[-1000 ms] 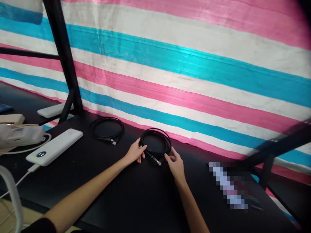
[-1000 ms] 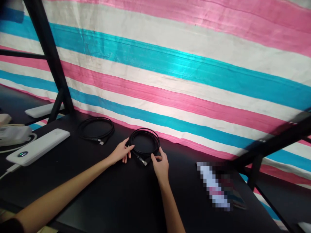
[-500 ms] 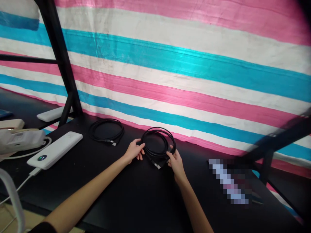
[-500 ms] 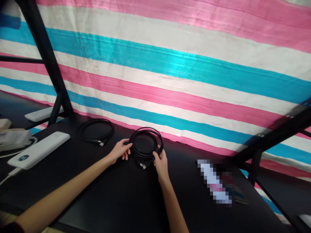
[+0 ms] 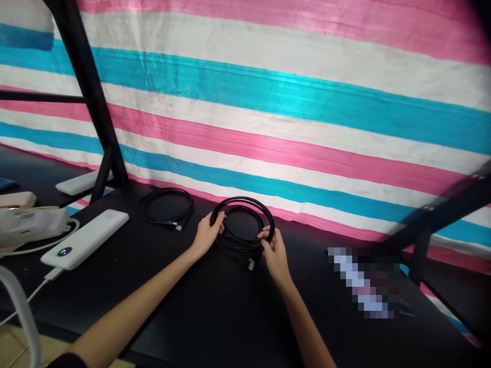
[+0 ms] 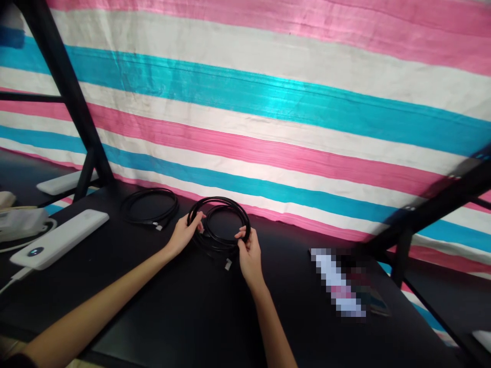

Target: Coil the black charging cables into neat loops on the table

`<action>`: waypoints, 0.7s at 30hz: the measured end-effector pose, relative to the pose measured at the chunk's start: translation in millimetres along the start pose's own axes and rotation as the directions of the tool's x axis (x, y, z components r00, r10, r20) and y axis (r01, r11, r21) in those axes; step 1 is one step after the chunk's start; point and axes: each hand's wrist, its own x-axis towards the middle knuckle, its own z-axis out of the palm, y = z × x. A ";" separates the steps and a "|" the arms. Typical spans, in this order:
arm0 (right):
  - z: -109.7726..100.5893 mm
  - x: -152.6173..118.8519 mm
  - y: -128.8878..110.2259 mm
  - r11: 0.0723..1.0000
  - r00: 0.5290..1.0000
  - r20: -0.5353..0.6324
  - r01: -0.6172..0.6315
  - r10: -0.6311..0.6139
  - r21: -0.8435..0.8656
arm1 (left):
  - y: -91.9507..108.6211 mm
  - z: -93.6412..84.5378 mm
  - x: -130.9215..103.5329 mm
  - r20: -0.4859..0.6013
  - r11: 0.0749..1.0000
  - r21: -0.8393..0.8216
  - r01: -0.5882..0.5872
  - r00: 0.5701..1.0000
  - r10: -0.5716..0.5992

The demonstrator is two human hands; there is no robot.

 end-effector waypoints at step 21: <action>-4.9 2.7 -4.2 0.920 0.899 -0.229 -0.329 0.374 0.213 | 11.1 6.0 -6.9 0.432 0.821 -0.364 0.440 0.861 -0.270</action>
